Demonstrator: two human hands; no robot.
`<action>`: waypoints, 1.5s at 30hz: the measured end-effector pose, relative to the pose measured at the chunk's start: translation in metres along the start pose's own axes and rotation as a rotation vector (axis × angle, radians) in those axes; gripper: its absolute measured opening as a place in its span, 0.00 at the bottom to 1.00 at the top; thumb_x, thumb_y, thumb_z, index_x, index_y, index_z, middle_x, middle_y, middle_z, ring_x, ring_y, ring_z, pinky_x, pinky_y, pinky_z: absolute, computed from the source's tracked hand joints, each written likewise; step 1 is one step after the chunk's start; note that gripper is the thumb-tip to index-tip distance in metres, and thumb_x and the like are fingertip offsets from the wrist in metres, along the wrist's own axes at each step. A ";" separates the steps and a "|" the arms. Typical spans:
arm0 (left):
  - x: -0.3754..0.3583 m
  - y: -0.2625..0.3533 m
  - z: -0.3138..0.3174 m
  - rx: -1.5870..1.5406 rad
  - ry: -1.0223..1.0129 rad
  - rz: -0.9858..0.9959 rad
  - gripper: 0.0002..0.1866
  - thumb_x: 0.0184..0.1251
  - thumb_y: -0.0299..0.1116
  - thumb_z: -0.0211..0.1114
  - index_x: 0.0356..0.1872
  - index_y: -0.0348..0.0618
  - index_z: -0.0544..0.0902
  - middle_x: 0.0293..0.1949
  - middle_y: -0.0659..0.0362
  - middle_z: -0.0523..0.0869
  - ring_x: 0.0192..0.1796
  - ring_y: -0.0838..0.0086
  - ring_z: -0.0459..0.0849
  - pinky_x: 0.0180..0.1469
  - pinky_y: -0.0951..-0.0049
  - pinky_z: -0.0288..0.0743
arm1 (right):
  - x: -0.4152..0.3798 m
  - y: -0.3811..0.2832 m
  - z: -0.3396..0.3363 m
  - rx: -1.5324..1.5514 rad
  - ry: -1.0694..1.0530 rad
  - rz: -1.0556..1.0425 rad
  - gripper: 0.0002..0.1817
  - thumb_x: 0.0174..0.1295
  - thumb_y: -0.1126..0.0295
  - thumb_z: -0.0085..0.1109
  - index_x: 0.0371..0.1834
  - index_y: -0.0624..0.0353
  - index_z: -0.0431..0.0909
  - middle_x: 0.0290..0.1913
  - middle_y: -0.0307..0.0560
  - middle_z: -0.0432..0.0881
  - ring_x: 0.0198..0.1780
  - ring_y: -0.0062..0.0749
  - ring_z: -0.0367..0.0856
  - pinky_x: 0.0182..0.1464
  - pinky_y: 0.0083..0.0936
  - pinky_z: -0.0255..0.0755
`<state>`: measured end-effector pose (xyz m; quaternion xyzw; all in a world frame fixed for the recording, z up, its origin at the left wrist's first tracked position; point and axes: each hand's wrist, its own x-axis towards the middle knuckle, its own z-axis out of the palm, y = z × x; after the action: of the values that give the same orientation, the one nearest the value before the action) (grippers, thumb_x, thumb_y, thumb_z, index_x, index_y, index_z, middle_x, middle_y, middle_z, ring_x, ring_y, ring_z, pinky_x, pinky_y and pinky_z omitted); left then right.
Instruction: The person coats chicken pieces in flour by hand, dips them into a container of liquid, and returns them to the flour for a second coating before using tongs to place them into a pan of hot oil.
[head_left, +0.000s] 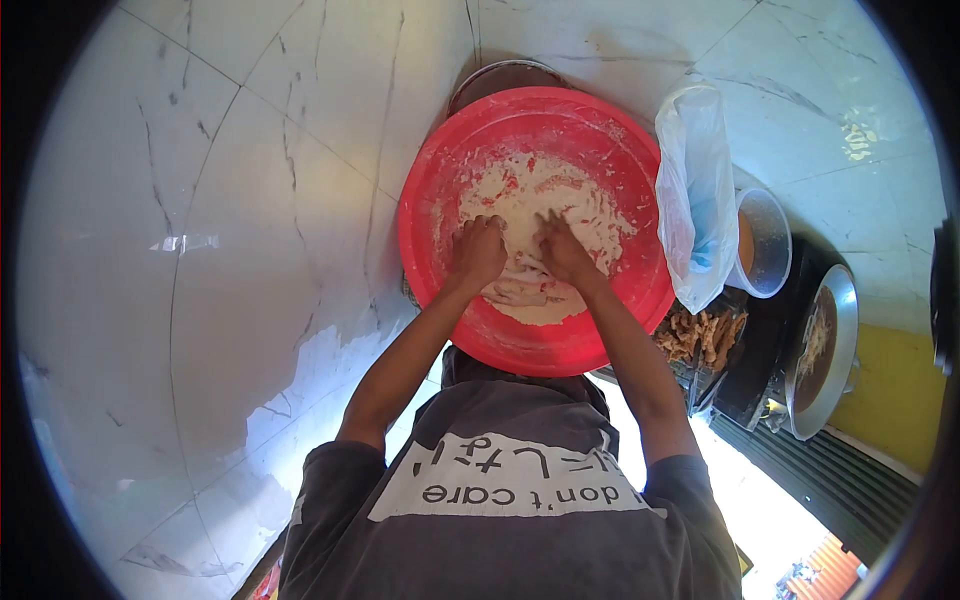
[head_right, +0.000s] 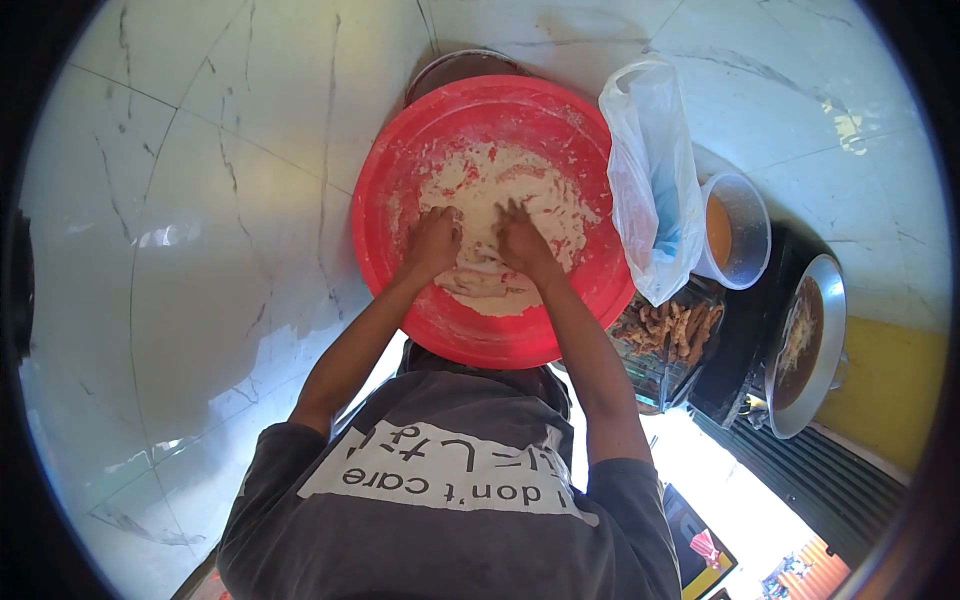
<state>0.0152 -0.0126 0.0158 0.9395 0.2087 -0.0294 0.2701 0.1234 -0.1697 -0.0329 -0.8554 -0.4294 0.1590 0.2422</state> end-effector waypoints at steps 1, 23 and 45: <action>0.000 0.000 0.000 0.003 -0.002 0.003 0.16 0.56 0.27 0.55 0.47 0.41 0.74 0.45 0.49 0.77 0.50 0.56 0.75 0.51 0.53 0.66 | -0.004 -0.006 0.001 0.044 -0.124 -0.097 0.23 0.54 0.75 0.46 0.55 0.69 0.69 0.62 0.61 0.64 0.68 0.52 0.54 0.70 0.36 0.48; 0.008 0.011 0.044 -0.172 -0.829 -0.232 0.22 0.64 0.45 0.49 0.39 0.32 0.79 0.34 0.42 0.82 0.38 0.58 0.83 0.42 0.62 0.76 | -0.023 -0.037 -0.041 0.345 -0.785 0.795 0.29 0.63 0.47 0.43 0.34 0.67 0.78 0.34 0.54 0.81 0.35 0.38 0.81 0.39 0.36 0.76; 0.014 -0.036 0.102 -0.204 -0.658 0.158 0.22 0.59 0.44 0.50 0.35 0.32 0.82 0.33 0.44 0.84 0.37 0.59 0.84 0.41 0.63 0.74 | -0.035 -0.003 -0.017 0.070 -0.579 0.183 0.22 0.63 0.56 0.39 0.33 0.63 0.77 0.34 0.57 0.81 0.34 0.40 0.79 0.39 0.37 0.70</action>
<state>0.0190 -0.0327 -0.0918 0.8611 0.0388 -0.2886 0.4168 0.1091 -0.2011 -0.0144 -0.8008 -0.3960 0.4320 0.1236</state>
